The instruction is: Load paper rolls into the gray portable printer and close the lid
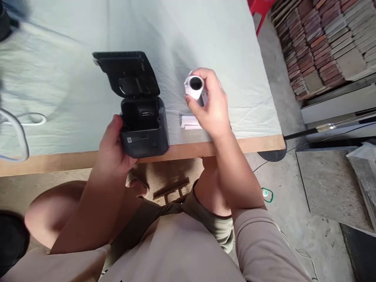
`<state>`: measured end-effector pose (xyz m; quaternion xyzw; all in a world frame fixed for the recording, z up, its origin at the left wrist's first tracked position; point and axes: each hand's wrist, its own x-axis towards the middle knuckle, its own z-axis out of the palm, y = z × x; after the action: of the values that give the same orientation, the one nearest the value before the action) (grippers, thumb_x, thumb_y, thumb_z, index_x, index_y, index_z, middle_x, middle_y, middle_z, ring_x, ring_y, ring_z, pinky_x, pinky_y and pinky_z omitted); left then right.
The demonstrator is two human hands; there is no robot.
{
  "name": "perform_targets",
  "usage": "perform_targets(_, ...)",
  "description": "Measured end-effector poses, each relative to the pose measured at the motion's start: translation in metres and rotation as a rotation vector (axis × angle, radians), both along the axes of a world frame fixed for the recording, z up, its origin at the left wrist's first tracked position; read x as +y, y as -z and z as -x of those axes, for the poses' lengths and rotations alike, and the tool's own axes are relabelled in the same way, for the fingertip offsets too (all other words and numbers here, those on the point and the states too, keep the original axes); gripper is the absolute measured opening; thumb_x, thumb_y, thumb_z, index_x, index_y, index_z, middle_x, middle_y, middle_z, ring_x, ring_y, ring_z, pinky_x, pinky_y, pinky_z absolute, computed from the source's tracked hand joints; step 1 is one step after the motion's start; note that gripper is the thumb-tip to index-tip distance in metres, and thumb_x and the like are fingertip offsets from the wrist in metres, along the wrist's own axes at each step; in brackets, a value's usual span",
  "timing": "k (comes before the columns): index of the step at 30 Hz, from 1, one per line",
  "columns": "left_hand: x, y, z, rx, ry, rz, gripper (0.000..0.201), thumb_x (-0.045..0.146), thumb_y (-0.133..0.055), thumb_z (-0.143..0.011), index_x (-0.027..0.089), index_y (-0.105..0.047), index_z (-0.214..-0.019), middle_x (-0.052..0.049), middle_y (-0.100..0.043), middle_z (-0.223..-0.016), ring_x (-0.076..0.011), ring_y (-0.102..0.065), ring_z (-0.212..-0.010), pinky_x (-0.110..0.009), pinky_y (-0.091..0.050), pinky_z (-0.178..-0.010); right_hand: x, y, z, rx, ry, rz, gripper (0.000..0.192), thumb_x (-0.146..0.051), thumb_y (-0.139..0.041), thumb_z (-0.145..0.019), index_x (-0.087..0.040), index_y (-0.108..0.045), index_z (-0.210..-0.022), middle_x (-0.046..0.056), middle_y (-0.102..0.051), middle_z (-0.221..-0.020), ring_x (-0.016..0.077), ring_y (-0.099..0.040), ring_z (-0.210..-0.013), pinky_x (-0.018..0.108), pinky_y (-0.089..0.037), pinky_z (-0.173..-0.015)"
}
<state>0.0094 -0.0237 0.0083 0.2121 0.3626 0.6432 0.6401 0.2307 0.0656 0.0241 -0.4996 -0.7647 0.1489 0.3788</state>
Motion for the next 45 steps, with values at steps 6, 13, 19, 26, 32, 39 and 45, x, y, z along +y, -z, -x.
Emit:
perform_targets(6, -0.002, 0.000, 0.001, -0.057, -0.003, 0.011, 0.026, 0.041, -0.065, -0.103, 0.019, -0.077, -0.105, -0.003, -0.080, -0.101, -0.0279, -0.073, -0.125, -0.042, -0.065, -0.104, -0.019, -0.013, -0.016, -0.113, 0.127, -0.062, 0.039, -0.023, -0.069, -0.087, -0.024, -0.058, -0.124, 0.009, -0.071, -0.128, 0.0270, -0.070, -0.109, 0.045, -0.057, -0.097)
perform_targets(13, -0.001, 0.004, 0.001, -0.095, -0.024, -0.008, 0.019, 0.028, -0.064, -0.105, 0.012, -0.073, -0.106, -0.005, -0.079, -0.099, -0.0259, -0.069, -0.130, -0.038, -0.060, -0.109, -0.050, -0.021, -0.010, -0.523, -0.161, 0.145, 0.041, -0.012, -0.052, -0.092, -0.022, -0.071, -0.127, 0.007, -0.079, -0.115, 0.0296, -0.068, -0.104, 0.047, -0.055, -0.092)
perform_targets(19, -0.002, 0.004, 0.000, -0.058, -0.005, -0.037, 0.024, 0.039, -0.071, -0.101, 0.016, -0.075, -0.105, -0.007, -0.080, -0.101, -0.0292, -0.069, -0.130, -0.040, -0.065, -0.102, -0.053, -0.023, -0.001, -0.676, -0.097, 0.195, 0.045, -0.014, -0.062, -0.089, -0.024, -0.069, -0.132, 0.009, -0.077, -0.121, 0.0349, -0.065, -0.111, 0.050, -0.055, -0.088)
perform_targets(26, -0.002, 0.003, 0.000, -0.111, 0.055, -0.091, 0.021, 0.036, -0.070, -0.102, 0.016, -0.074, -0.107, -0.007, -0.079, -0.107, -0.0280, -0.073, -0.122, -0.038, -0.065, -0.100, -0.039, -0.015, -0.018, 0.172, -0.117, -0.120, 0.029, -0.034, -0.071, -0.090, -0.030, -0.057, -0.114, 0.002, -0.062, -0.103, 0.0176, -0.063, -0.083, 0.032, -0.053, -0.067)
perform_targets(32, -0.004, 0.000, -0.001, -0.083, 0.198, -0.096, 0.028, 0.031, -0.069, -0.101, 0.019, -0.069, -0.126, -0.007, -0.077, -0.113, -0.0274, -0.075, -0.115, -0.032, -0.066, -0.085, -0.045, -0.016, 0.014, 0.336, -0.272, -0.267, 0.031, -0.041, -0.078, -0.087, -0.030, -0.051, -0.098, -0.001, -0.058, -0.094, 0.0176, -0.065, -0.084, 0.039, -0.062, -0.080)
perform_targets(39, -0.008, 0.002, -0.002, -0.013, 0.214, -0.095, 0.036, 0.031, -0.076, -0.097, 0.022, -0.066, -0.130, -0.005, -0.076, -0.116, -0.0247, -0.075, -0.111, -0.025, -0.063, -0.077, -0.055, -0.013, 0.038, -0.218, -0.205, -0.269, 0.013, -0.016, -0.067, -0.090, -0.026, -0.059, -0.093, 0.001, -0.081, -0.105, 0.0296, -0.073, -0.124, 0.050, -0.055, -0.104)
perform_targets(45, -0.007, -0.001, -0.002, -0.029, 0.214, -0.056, 0.041, 0.035, -0.073, -0.099, 0.017, -0.061, -0.134, -0.007, -0.076, -0.111, -0.0210, -0.075, -0.098, -0.024, -0.058, -0.072, -0.052, -0.012, 0.035, -0.138, -0.294, -0.407, 0.011, -0.026, -0.065, -0.099, -0.025, -0.068, -0.089, 0.000, -0.083, -0.101, 0.0254, -0.075, -0.118, 0.043, -0.052, -0.102)
